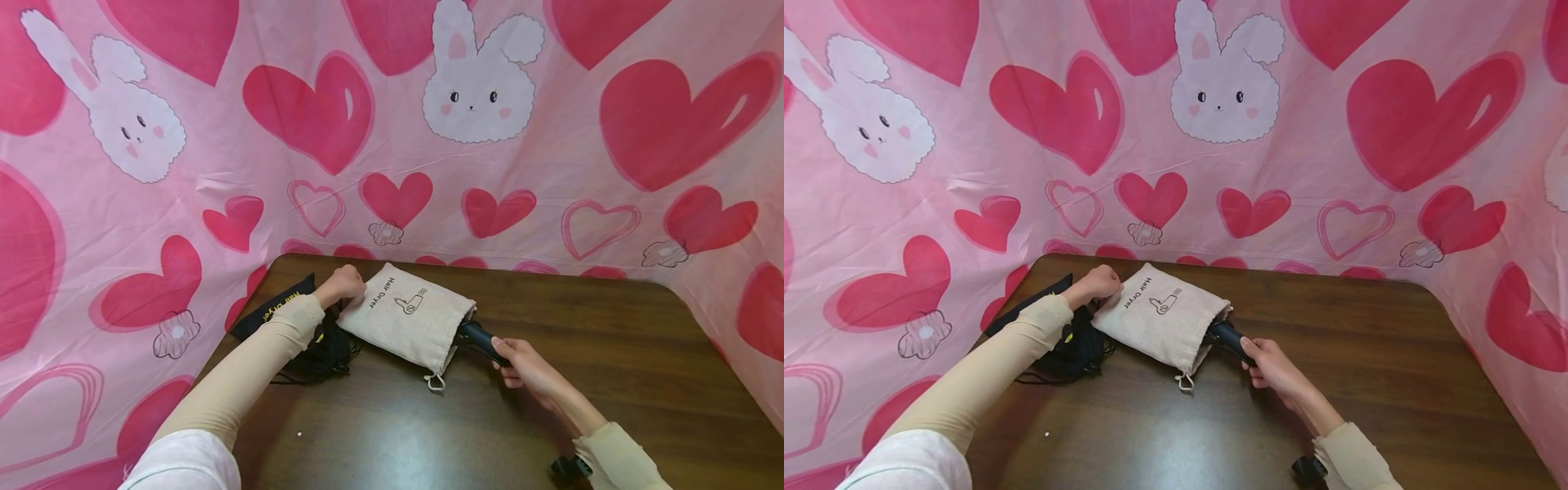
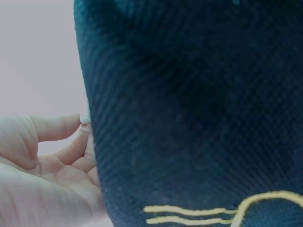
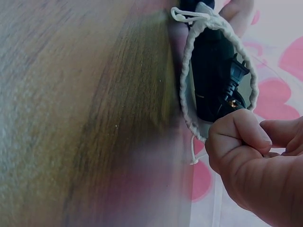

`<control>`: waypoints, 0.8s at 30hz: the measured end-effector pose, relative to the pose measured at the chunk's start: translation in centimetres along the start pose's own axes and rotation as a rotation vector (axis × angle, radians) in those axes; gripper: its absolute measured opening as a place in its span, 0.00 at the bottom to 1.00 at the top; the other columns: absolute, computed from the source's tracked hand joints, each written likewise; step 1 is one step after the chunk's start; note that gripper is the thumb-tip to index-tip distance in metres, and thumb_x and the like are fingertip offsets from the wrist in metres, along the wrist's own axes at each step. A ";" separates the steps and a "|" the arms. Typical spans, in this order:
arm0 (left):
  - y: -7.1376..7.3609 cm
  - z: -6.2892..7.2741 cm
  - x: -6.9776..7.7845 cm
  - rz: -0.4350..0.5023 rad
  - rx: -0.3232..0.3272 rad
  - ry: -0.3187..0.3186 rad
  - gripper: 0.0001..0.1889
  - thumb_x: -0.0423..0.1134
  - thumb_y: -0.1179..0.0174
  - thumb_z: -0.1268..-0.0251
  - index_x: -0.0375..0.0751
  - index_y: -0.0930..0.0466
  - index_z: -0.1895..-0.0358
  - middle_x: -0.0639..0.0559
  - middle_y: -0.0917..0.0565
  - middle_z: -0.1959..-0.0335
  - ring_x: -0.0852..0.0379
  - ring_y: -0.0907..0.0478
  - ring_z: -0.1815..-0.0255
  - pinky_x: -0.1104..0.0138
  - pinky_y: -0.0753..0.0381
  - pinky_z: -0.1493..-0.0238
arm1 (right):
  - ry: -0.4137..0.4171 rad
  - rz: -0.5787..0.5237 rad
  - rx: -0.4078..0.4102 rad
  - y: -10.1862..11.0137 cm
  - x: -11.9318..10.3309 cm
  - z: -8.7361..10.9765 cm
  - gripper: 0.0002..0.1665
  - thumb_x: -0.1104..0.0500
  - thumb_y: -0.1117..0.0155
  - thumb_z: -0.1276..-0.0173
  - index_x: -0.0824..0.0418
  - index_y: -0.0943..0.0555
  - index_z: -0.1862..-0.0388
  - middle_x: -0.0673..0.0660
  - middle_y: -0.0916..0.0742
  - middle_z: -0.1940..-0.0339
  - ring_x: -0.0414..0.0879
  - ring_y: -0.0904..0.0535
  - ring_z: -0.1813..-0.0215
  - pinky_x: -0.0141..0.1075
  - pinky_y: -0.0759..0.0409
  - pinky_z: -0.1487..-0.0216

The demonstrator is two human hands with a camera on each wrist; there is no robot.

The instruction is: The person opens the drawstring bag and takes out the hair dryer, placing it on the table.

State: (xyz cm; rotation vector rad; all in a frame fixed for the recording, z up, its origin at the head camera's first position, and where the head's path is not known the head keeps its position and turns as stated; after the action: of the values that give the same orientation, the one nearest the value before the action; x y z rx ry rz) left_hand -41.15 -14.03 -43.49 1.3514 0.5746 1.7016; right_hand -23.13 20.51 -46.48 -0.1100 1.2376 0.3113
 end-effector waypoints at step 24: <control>-0.1 -0.3 -0.3 0.024 0.004 0.016 0.24 0.28 0.48 0.33 0.45 0.39 0.89 0.54 0.45 0.86 0.58 0.51 0.84 0.66 0.44 0.81 | -0.013 0.000 0.002 0.6 0.1 0.5 0.28 0.48 0.56 0.11 0.76 0.33 0.41 0.54 0.24 0.67 0.41 0.34 0.74 0.31 0.31 0.71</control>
State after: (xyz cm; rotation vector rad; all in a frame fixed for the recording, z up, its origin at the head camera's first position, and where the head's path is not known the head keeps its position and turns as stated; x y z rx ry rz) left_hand -41.34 -14.16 -43.83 1.3536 0.5729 1.7327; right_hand -22.81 21.22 -46.33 -0.1063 1.2249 0.3104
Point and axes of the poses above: each hand's wrist, its own z-axis away from the middle knuckle, its own y-axis out of the back of the hand, x = y × z, the point moved 6 cm from there along -z, towards the middle knuckle
